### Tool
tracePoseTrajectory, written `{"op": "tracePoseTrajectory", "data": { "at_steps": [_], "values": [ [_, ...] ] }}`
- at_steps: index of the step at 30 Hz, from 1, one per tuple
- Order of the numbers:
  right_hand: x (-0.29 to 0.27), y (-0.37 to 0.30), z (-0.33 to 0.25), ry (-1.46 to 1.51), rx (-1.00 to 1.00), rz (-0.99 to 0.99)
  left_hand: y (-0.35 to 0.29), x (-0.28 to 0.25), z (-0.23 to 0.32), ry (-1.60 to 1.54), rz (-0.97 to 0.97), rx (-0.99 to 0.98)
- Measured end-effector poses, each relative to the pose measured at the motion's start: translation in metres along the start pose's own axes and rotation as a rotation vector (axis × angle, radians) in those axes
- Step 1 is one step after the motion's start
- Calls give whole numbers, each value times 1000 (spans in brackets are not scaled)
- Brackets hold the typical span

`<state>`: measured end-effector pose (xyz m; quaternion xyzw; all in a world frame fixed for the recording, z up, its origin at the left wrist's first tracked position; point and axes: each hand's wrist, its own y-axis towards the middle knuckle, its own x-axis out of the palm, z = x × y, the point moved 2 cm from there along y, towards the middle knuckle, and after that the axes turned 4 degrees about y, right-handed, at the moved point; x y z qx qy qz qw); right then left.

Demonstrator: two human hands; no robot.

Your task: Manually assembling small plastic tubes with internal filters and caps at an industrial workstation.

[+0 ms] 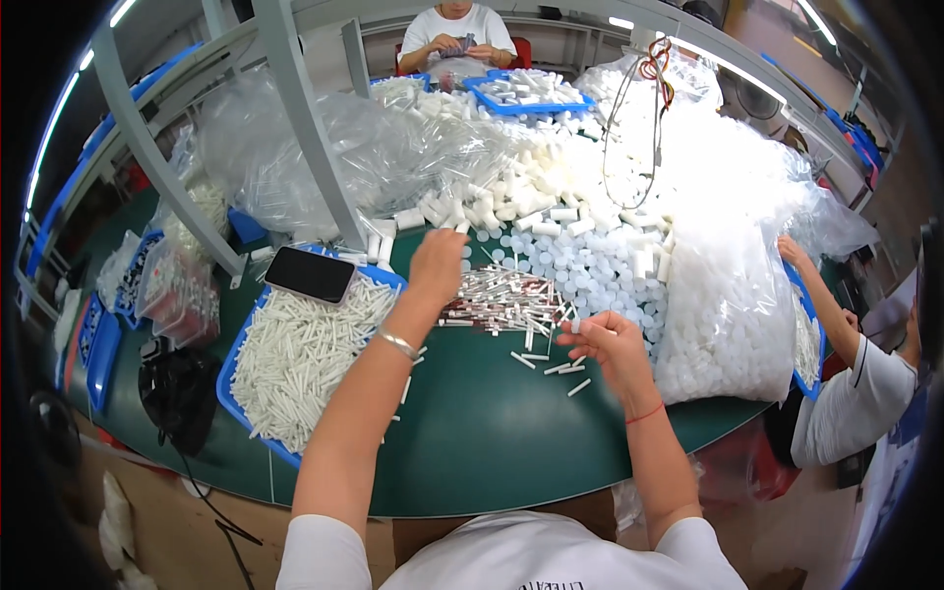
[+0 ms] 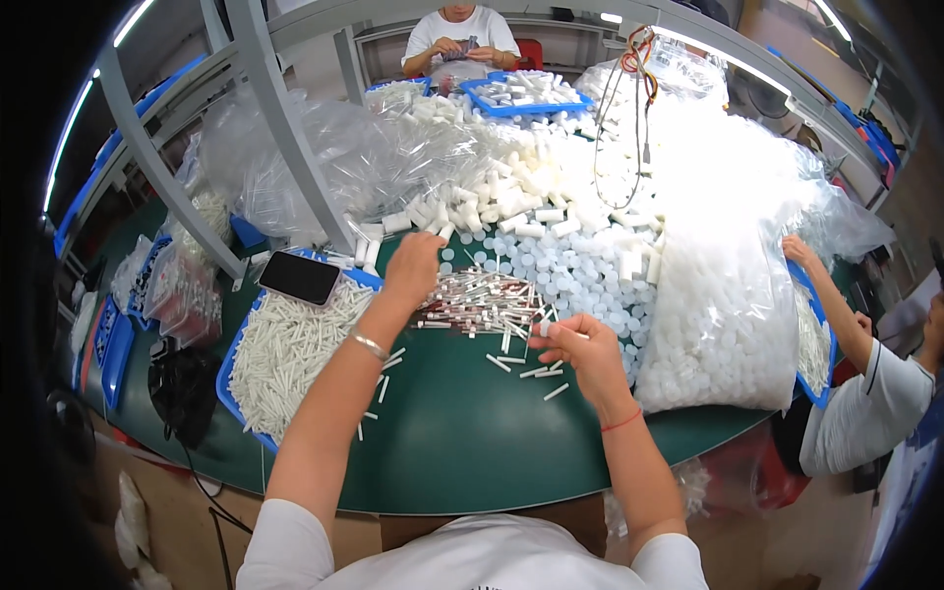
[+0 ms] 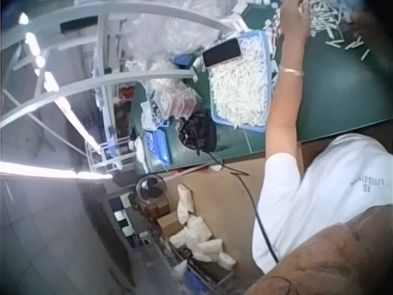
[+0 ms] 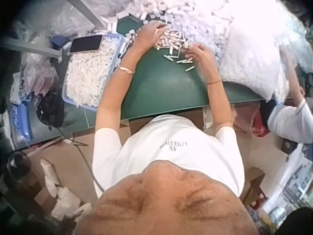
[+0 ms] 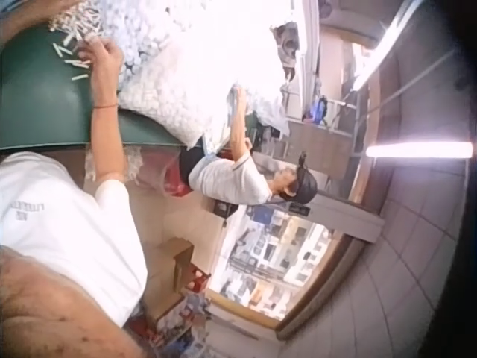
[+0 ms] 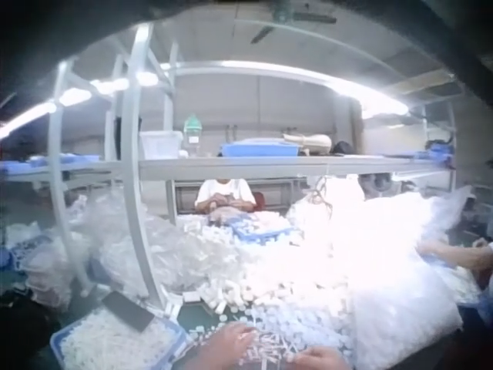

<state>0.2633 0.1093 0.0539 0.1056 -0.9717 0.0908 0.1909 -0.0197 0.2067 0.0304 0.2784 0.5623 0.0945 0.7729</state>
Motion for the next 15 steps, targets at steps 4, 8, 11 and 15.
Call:
{"op": "tracePoseTrajectory", "data": {
  "at_steps": [4, 8, 11, 15],
  "values": [
    [-7, 5, 10, -13, -20, 54, 9, 17, -48, 221, -38, 74],
    [-14, 4, 11, 12, -56, 96, 21, 24, -50, 243, -121, 65],
    [-21, 4, 9, -1, -67, 105, 29, 18, -41, 198, -136, 97],
    [-16, 3, 9, -44, -116, 100, 40, 20, -27, -56, -57, -136]
  ]
}}
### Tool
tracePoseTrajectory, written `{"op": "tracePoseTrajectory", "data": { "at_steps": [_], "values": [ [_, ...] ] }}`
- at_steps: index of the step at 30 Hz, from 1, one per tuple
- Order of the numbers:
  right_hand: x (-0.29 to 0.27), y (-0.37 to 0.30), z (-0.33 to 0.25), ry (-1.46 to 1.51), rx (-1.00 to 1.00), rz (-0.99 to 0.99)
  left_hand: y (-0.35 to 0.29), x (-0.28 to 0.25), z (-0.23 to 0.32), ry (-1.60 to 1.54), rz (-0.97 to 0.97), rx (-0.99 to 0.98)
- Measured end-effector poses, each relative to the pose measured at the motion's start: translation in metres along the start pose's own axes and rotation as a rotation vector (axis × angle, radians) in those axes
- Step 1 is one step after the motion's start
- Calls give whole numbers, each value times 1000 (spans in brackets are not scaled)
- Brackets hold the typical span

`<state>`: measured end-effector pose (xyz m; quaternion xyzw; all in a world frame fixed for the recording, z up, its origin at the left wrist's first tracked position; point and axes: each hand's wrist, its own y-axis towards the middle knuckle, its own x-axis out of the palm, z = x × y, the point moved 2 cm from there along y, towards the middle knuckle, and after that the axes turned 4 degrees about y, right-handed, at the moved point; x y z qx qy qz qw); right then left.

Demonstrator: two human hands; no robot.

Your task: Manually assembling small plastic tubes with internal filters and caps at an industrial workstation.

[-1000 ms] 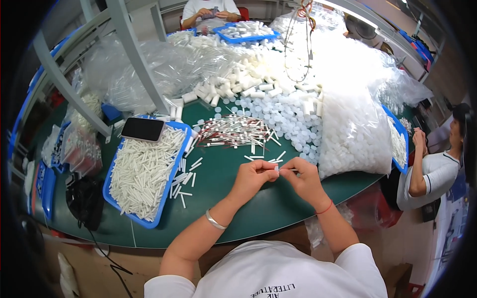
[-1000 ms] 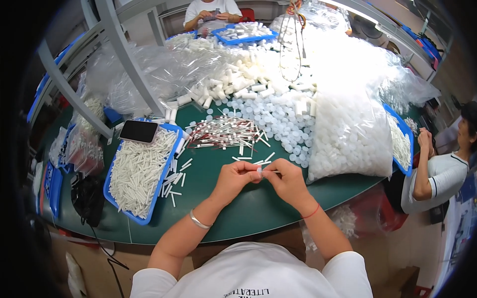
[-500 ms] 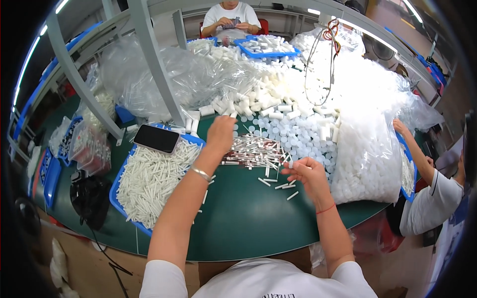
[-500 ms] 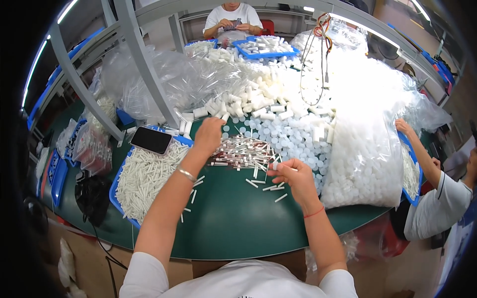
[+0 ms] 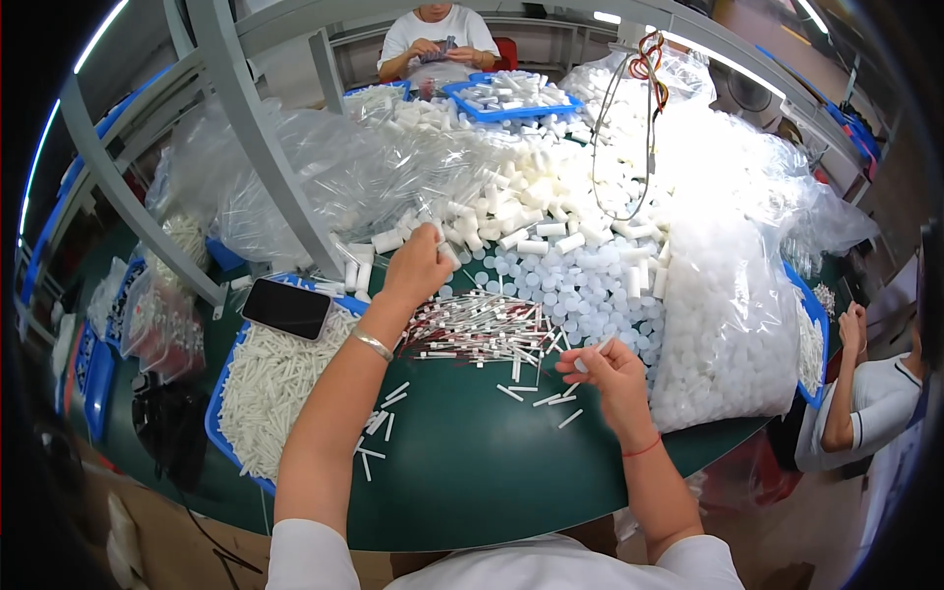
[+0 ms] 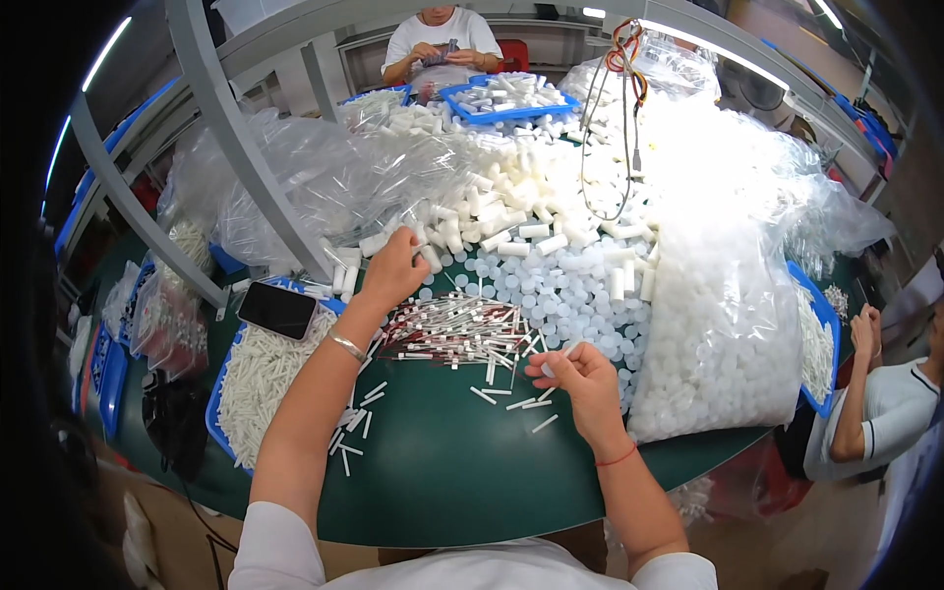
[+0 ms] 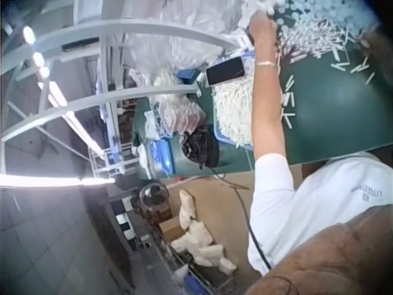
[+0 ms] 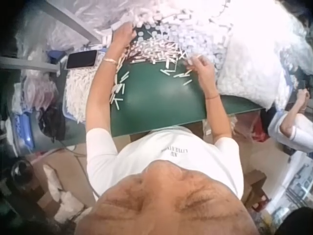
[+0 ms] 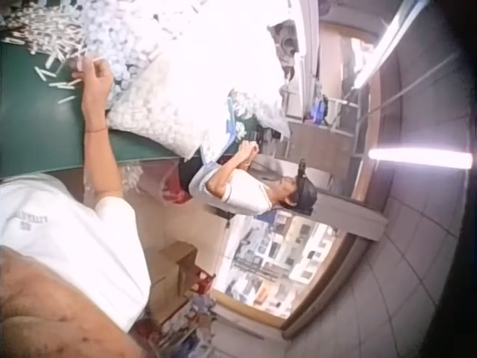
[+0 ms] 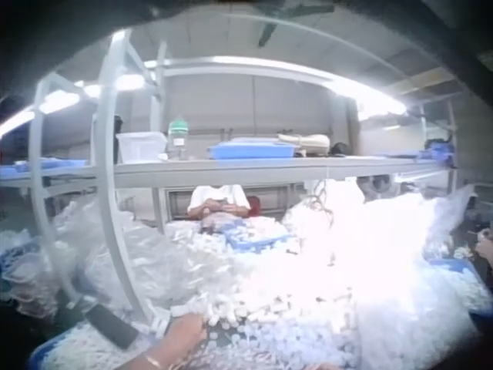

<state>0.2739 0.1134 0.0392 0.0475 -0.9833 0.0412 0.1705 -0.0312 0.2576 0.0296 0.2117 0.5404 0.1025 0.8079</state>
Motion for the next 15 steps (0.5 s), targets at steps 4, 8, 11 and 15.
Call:
{"op": "tracePoseTrajectory", "data": {
  "at_steps": [4, 8, 11, 15],
  "values": [
    [-1, -1, 4, -11, 24, -47, 23, 22, 28, -58, 82, 178],
    [6, 1, 11, -8, 25, -83, 37, 42, 20, 245, -115, 217],
    [6, -1, 14, -44, 27, -113, 38, 44, 20, 273, -77, 187],
    [9, -2, 14, -57, 46, -140, 30, 41, 23, 290, -66, 51]
  ]
}}
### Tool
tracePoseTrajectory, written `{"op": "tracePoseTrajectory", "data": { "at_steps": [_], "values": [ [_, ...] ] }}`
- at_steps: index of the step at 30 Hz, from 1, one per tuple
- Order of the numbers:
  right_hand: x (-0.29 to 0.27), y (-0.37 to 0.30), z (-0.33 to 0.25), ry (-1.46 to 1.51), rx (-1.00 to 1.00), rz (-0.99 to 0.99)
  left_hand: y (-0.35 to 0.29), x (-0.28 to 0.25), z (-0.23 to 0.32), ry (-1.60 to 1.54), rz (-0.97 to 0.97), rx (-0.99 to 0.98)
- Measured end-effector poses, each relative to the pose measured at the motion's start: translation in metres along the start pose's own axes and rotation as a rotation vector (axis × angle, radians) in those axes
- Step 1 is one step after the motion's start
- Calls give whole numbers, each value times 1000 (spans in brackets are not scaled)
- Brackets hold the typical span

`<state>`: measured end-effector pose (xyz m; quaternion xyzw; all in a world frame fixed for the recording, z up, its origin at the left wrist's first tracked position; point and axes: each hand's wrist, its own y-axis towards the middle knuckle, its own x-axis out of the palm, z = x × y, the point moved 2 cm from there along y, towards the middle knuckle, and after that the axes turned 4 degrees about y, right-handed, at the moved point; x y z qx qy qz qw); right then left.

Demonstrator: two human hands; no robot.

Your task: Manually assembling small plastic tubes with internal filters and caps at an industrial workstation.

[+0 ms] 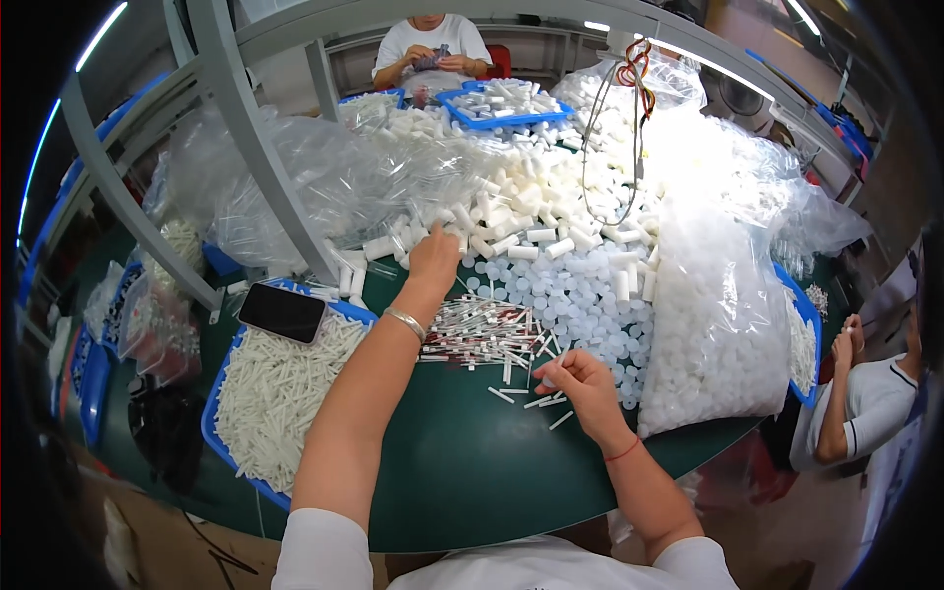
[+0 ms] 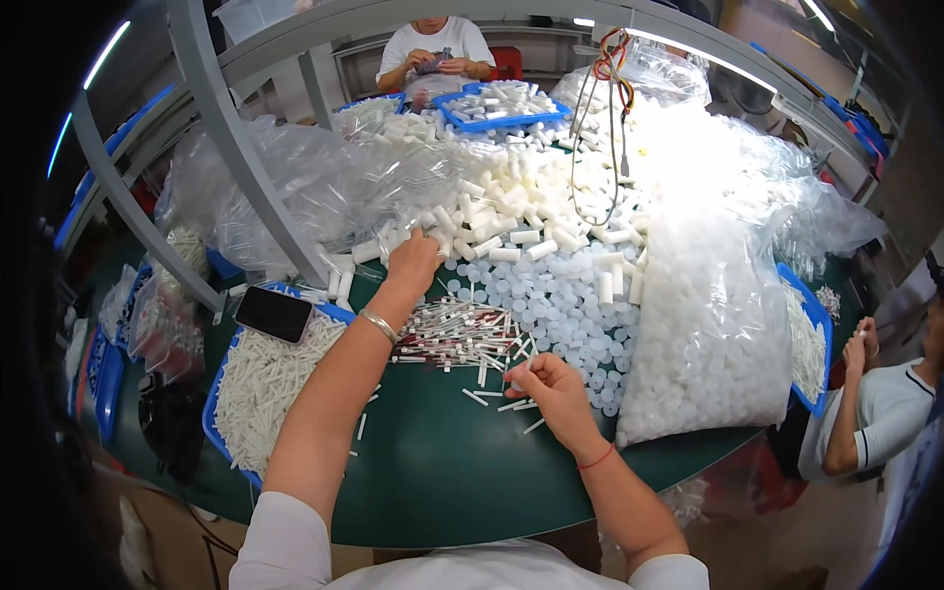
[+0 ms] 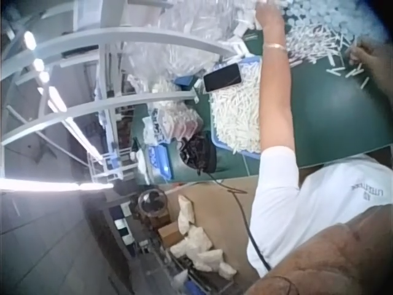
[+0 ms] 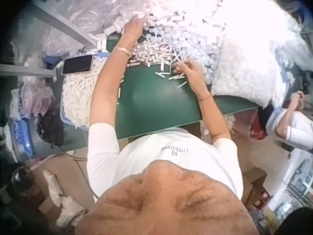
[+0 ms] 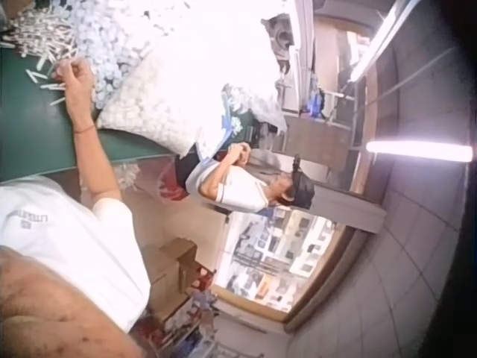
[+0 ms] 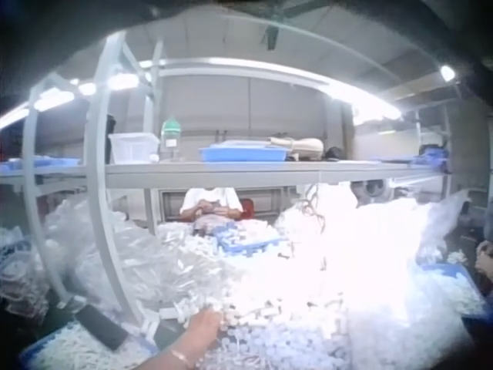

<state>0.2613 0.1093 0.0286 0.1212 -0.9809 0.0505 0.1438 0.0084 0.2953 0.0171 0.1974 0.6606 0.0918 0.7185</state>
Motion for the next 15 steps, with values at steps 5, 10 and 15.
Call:
{"op": "tracePoseTrajectory", "data": {
  "at_steps": [5, 10, 15],
  "values": [
    [2, 0, 5, -8, 7, -29, -5, -3, -3, -51, 25, -80],
    [3, -1, 5, -32, 18, -62, -8, -3, -1, -23, -3, -82],
    [7, -3, 7, -52, 57, -77, -15, -8, 7, -22, -62, 3]
  ]
}}
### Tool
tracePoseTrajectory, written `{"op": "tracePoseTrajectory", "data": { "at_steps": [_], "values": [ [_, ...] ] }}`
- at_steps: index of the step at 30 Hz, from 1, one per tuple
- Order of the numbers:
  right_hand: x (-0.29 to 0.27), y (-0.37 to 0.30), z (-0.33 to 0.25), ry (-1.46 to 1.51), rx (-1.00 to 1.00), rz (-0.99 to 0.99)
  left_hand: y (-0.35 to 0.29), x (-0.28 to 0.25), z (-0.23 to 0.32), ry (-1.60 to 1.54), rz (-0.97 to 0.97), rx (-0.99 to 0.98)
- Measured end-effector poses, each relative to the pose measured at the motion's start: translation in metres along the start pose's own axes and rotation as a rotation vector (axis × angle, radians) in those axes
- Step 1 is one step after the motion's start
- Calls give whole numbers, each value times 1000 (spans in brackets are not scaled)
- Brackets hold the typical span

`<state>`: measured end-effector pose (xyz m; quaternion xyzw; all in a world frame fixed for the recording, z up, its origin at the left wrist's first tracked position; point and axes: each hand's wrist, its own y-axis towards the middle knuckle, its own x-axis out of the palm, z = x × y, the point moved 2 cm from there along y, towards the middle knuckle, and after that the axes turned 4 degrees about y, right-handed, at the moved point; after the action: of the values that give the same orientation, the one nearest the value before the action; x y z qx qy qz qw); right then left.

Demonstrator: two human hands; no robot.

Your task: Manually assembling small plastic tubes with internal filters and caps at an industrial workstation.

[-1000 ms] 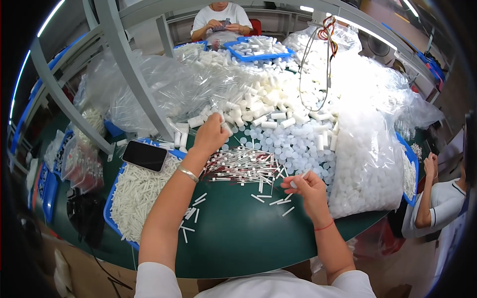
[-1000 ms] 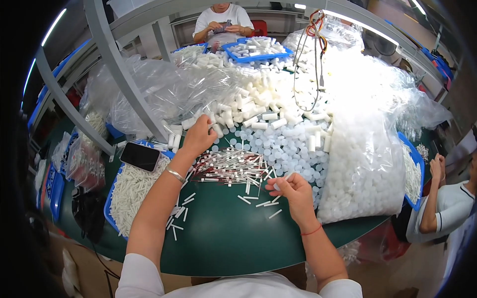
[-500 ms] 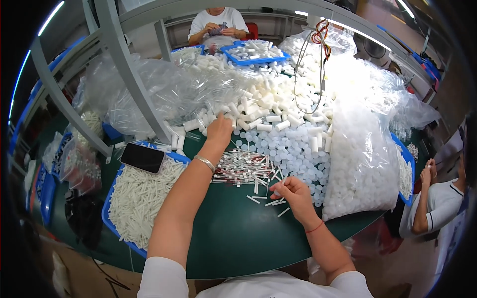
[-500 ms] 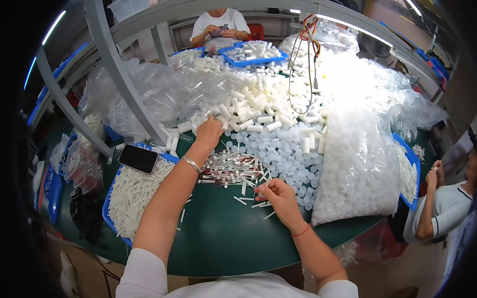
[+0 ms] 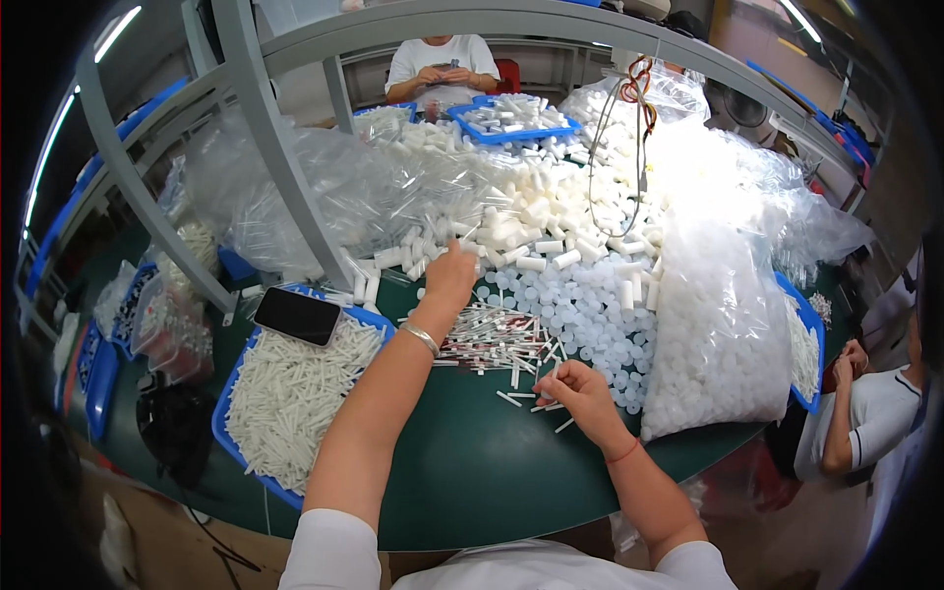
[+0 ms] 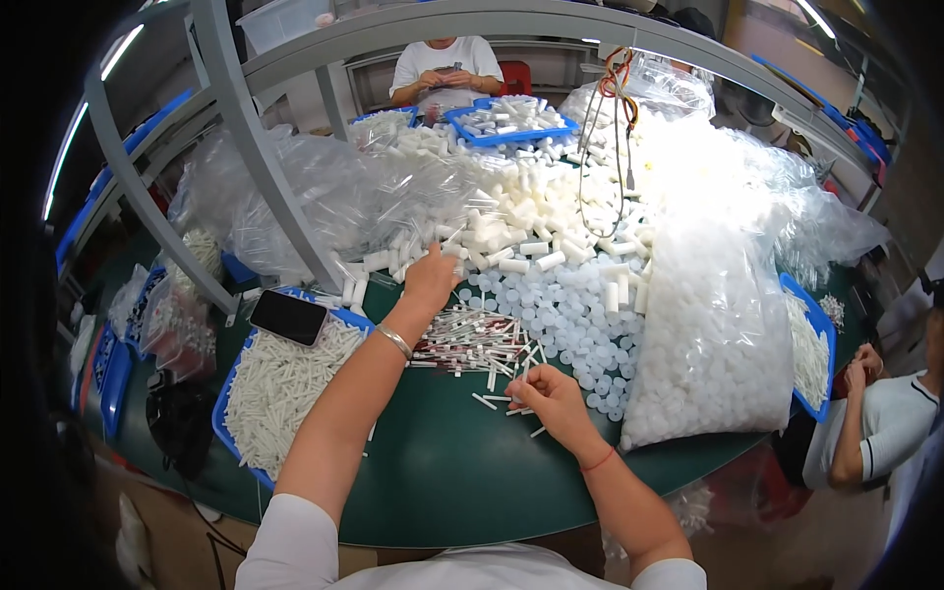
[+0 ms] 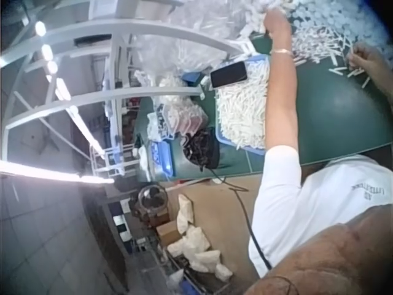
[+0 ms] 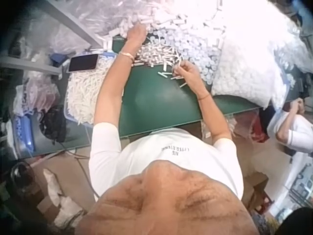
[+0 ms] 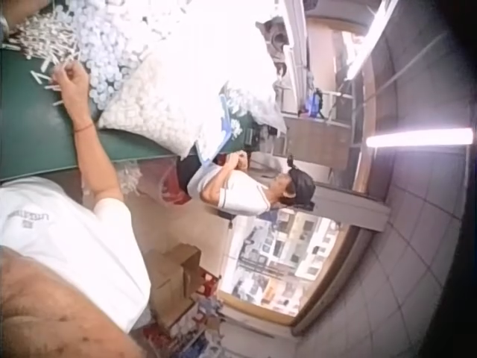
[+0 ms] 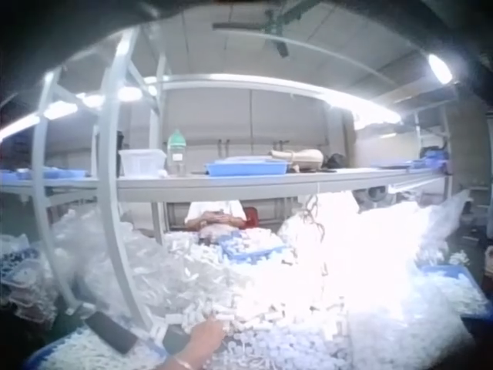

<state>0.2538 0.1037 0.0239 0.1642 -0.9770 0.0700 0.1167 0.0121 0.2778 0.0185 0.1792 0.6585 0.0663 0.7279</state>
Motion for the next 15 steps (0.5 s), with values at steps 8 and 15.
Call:
{"op": "tracePoseTrajectory", "data": {
  "at_steps": [8, 15],
  "values": [
    [-3, -1, -2, -39, -139, 148, -53, -66, 41, -678, 53, -83],
    [6, -5, 5, -239, -397, 131, -154, -80, 88, -1089, -142, -167]
  ]
}}
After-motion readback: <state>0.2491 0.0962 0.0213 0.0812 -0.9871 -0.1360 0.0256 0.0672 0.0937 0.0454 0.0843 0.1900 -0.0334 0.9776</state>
